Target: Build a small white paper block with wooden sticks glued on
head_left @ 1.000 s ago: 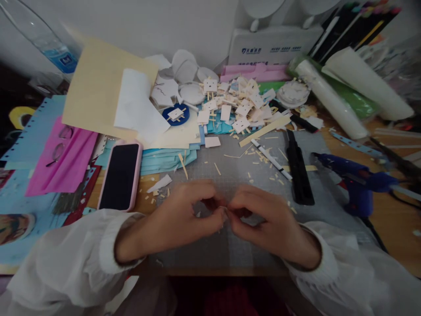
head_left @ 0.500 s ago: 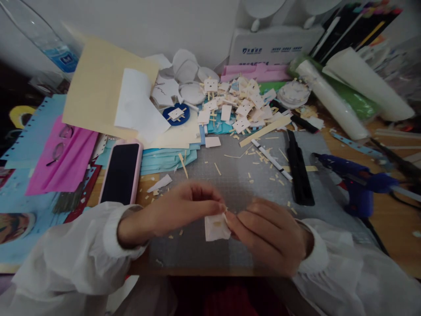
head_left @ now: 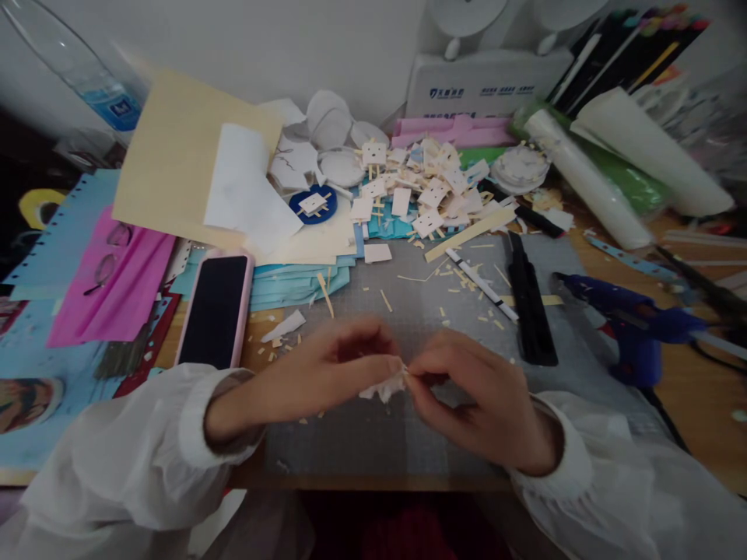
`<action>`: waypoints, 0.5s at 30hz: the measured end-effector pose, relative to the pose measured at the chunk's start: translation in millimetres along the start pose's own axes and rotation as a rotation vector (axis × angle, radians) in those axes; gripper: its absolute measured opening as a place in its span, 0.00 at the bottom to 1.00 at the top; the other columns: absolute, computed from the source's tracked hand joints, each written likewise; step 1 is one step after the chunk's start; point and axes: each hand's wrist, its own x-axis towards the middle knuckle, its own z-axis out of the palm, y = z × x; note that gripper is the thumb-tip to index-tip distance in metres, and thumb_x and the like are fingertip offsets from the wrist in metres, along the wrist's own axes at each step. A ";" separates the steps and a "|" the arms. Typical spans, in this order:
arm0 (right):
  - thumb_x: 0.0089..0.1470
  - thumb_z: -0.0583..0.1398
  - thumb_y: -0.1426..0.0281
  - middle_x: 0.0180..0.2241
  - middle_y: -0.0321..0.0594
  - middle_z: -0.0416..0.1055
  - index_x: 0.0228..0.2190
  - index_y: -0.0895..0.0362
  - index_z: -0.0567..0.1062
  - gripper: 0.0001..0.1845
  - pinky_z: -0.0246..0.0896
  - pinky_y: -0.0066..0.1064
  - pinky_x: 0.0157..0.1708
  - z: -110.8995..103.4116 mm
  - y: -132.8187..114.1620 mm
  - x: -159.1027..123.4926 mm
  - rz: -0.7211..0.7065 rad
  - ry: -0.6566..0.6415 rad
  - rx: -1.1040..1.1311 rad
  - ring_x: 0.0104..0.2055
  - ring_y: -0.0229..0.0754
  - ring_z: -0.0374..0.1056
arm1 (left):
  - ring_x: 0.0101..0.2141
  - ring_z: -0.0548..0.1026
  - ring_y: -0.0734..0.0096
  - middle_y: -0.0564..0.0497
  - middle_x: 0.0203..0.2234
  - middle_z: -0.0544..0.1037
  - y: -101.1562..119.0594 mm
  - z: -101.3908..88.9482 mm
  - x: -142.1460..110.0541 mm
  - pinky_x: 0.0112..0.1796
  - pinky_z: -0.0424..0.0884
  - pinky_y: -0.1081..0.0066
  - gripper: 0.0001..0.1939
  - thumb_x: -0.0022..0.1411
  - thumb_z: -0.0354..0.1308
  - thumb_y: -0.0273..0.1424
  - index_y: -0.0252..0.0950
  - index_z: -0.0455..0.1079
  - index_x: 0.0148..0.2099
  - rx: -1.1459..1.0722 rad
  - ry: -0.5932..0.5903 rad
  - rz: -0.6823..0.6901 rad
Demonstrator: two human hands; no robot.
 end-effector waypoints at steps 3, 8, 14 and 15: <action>0.55 0.56 0.77 0.26 0.33 0.65 0.31 0.54 0.67 0.06 0.60 0.26 0.27 -1.5 -1.5 2.5 0.089 -0.017 0.112 0.28 0.33 0.63 | 0.27 0.67 0.76 0.55 0.27 0.70 0.8 0.8 -1.4 0.28 0.65 0.76 0.06 0.60 0.58 0.32 0.34 0.68 0.35 0.076 0.068 0.103; 0.56 0.57 0.74 0.28 0.34 0.65 0.32 0.54 0.66 0.04 0.63 0.26 0.29 3.2 -1.7 0.1 0.242 -0.017 0.336 0.30 0.34 0.64 | 0.28 0.68 0.78 0.54 0.28 0.71 -4.2 5.1 -1.8 0.28 0.66 0.78 0.05 0.61 0.58 0.31 0.34 0.67 0.37 0.007 0.107 0.135; 0.55 0.59 0.74 0.30 0.33 0.67 0.35 0.53 0.67 0.06 0.65 0.23 0.29 10.1 -3.1 -4.0 0.298 0.075 0.446 0.30 0.33 0.66 | 0.31 0.72 0.76 0.53 0.31 0.72 -6.7 7.8 -3.9 0.33 0.70 0.76 0.07 0.61 0.60 0.29 0.35 0.66 0.40 -0.129 0.073 0.144; 0.55 0.60 0.75 0.31 0.34 0.68 0.37 0.52 0.68 0.08 0.66 0.23 0.30 9.8 -3.0 -4.2 0.291 0.081 0.438 0.31 0.33 0.67 | 0.32 0.72 0.76 0.53 0.32 0.72 -6.3 7.9 -4.3 0.33 0.70 0.76 0.07 0.61 0.60 0.29 0.35 0.66 0.41 -0.148 0.066 0.146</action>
